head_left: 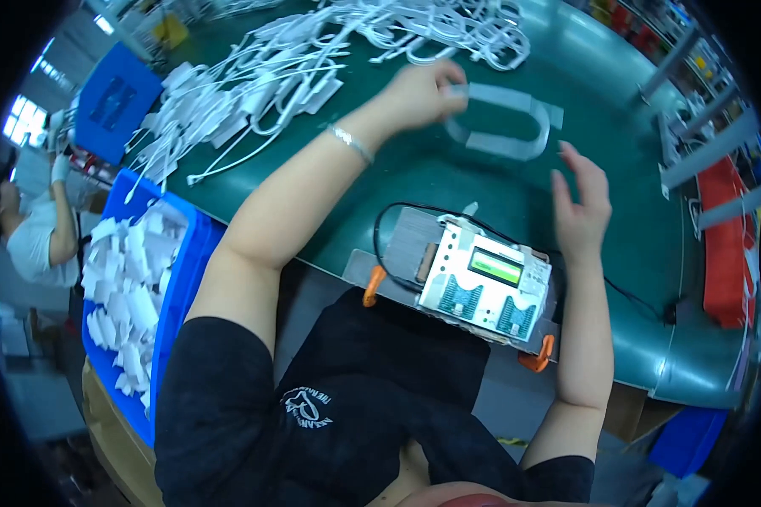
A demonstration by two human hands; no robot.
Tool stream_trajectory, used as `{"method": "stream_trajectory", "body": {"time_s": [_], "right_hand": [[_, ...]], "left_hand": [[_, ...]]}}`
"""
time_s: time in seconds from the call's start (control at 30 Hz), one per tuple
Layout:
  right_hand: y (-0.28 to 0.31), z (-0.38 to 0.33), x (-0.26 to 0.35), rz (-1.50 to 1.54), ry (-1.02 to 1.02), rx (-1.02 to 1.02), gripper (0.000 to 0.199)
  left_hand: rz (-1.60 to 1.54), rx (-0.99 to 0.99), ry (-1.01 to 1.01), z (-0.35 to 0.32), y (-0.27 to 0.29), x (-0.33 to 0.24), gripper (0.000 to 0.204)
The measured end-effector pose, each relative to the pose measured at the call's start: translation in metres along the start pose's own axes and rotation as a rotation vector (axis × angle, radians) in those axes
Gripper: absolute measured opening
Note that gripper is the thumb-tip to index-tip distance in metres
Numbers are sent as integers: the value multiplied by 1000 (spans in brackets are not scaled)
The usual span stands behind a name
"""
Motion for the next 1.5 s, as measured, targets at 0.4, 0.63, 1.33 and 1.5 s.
{"method": "stream_trajectory", "body": {"time_s": [0.4,0.63,1.33,1.5], "right_hand": [[1,0,-22,63,-134,39,38],[12,-1,-38,246,-274,8,31],[76,-172,46,1652,-851,-230,40],[162,-234,4,1068,-1087,-961,20]], "left_hand": [[1009,-221,695,-165,175,133,33],[588,-366,476,-181,200,159,26],[316,617,-213,-308,-89,-15,19],[424,664,-104,-325,-59,24,41]]}}
Point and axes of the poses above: each hand's wrist, its own z-axis towards the middle knuckle, its own y-axis out of the back of the hand, x = y × z, the point moved 9 cm from there along z, towards the middle knuckle, and after that the axes turned 3 degrees about y, right-handed, at the moved point
